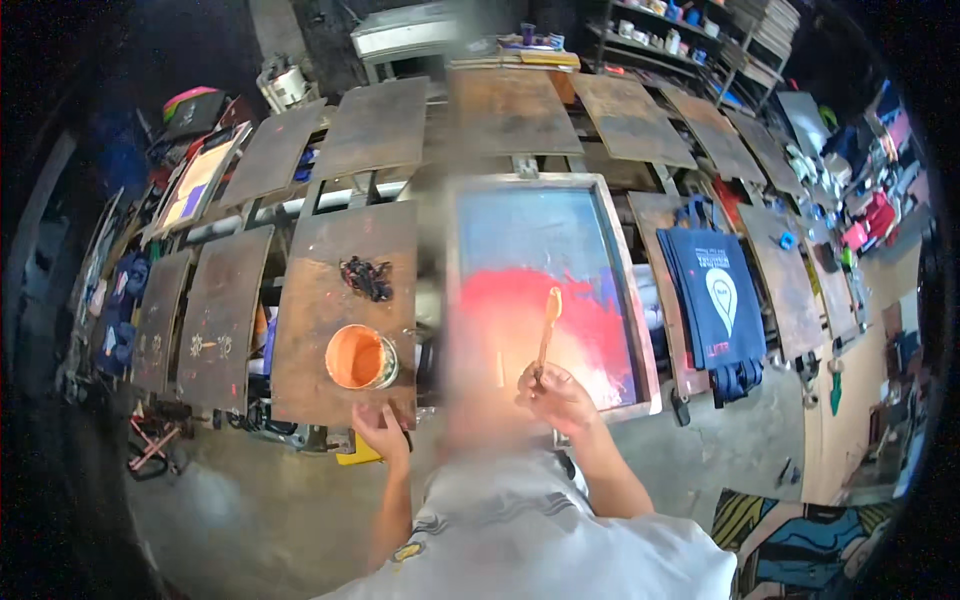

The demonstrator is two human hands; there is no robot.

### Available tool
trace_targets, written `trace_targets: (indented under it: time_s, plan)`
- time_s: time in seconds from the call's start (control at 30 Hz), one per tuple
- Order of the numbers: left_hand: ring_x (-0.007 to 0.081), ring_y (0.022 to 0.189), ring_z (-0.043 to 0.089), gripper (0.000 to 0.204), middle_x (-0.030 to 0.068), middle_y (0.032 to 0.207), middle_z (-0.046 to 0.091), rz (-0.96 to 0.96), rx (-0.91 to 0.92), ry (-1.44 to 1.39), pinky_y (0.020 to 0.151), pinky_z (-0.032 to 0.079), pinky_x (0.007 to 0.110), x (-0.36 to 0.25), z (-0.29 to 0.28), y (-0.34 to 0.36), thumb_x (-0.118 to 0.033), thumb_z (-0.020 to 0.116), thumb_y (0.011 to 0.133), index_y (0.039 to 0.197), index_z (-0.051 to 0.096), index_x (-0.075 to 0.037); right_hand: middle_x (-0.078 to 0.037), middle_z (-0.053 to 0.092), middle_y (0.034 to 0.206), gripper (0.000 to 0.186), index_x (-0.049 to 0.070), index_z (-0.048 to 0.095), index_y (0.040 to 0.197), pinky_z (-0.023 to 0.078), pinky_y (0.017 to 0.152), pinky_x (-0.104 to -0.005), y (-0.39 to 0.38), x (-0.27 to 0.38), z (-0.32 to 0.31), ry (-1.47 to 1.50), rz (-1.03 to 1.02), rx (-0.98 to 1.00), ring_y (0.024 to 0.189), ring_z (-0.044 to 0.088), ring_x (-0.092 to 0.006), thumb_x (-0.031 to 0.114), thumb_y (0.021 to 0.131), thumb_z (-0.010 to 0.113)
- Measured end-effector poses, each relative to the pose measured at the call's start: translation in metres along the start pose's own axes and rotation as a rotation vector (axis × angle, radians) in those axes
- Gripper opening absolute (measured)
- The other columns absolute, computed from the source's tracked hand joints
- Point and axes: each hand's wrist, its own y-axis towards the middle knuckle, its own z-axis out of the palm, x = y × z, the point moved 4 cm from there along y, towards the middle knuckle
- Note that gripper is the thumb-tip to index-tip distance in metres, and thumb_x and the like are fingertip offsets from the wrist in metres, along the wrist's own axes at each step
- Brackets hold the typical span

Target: The recorder organizes printed blue tote bags on a work table and then adds orange ink to a silk screen frame using a wooden spatula.

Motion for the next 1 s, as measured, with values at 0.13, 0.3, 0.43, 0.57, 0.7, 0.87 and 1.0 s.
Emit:
trace_targets:
  time_s: [0.13, 0.3, 0.43, 0.57, 0.7, 0.87, 1.0]
  plan:
    - [0.0183, 0.096, 0.054, 0.04, 0.0082, 0.108, 0.057, -0.027, 0.14, -0.03, 0.086, 0.045, 0.034, -0.026, 0.005, -0.041, -0.012, 0.068, 0.089, 0.124, 0.054, 0.0, -0.005, 0.063, 0.097, 0.019, 0.004, 0.065, 0.107, 0.047, 0.087, -0.0377, -0.022, 0.028, -0.029, -0.051, -0.06, -0.004, 0.092, 0.059, -0.0187, 0.019, 0.095, 0.063]
    - [0.0166, 0.096, 0.056, 0.027, 0.0086, 0.107, 0.059, -0.048, 0.37, -0.147, 0.084, 0.046, 0.031, -0.056, 0.043, -0.063, -0.015, 0.06, 0.097, 0.12, 0.056, 0.0, -0.005, 0.058, 0.09, 0.012, 0.006, 0.063, 0.093, 0.044, 0.079, -0.0357, -0.039, 0.061, -0.04, -0.204, -0.078, 0.019, 0.087, 0.056, -0.0166, 0.018, 0.094, 0.065]
    - [0.0205, 0.098, 0.057, 0.031, 0.0122, 0.108, 0.06, 0.001, 0.348, -0.094, 0.088, 0.045, 0.032, -0.063, 0.074, -0.076, -0.025, 0.052, 0.102, 0.114, 0.059, 0.002, -0.005, 0.059, 0.091, 0.013, 0.005, 0.064, 0.092, 0.045, 0.08, -0.0353, -0.048, 0.078, -0.046, -0.253, -0.067, 0.067, 0.089, 0.058, -0.0171, 0.018, 0.094, 0.064]
    - [0.0277, 0.099, 0.057, 0.035, 0.0162, 0.107, 0.06, 0.076, 0.293, 0.023, 0.09, 0.044, 0.036, -0.059, 0.082, -0.079, -0.026, 0.044, 0.104, 0.112, 0.06, 0.004, -0.006, 0.06, 0.096, 0.013, 0.003, 0.066, 0.097, 0.046, 0.081, -0.0345, -0.054, 0.08, -0.064, -0.22, -0.028, 0.066, 0.09, 0.059, -0.0181, 0.014, 0.095, 0.063]
    - [0.0307, 0.099, 0.058, 0.034, 0.017, 0.104, 0.061, 0.081, 0.317, 0.024, 0.089, 0.044, 0.039, -0.059, 0.085, -0.08, -0.024, 0.044, 0.103, 0.108, 0.062, 0.004, -0.007, 0.062, 0.099, 0.013, 0.001, 0.066, 0.101, 0.047, 0.083, -0.0345, -0.062, 0.083, -0.073, -0.177, -0.02, 0.06, 0.09, 0.06, -0.0186, 0.011, 0.094, 0.062]
    - [0.0325, 0.099, 0.058, 0.035, 0.0181, 0.103, 0.062, 0.123, 0.323, 0.046, 0.089, 0.044, 0.039, -0.06, 0.088, -0.081, -0.024, 0.042, 0.104, 0.108, 0.062, 0.004, -0.006, 0.062, 0.099, 0.012, 0.001, 0.067, 0.1, 0.048, 0.084, -0.035, -0.065, 0.086, -0.081, -0.167, -0.047, 0.052, 0.092, 0.06, -0.0186, 0.01, 0.094, 0.062]
    - [0.0331, 0.099, 0.058, 0.037, 0.0183, 0.104, 0.062, 0.107, 0.296, 0.05, 0.089, 0.044, 0.04, -0.057, 0.084, -0.081, -0.026, 0.042, 0.104, 0.108, 0.062, 0.004, -0.006, 0.064, 0.095, 0.013, 0.001, 0.067, 0.1, 0.049, 0.082, -0.0358, -0.062, 0.091, -0.084, -0.153, -0.062, 0.008, 0.09, 0.062, -0.0192, 0.012, 0.093, 0.064]
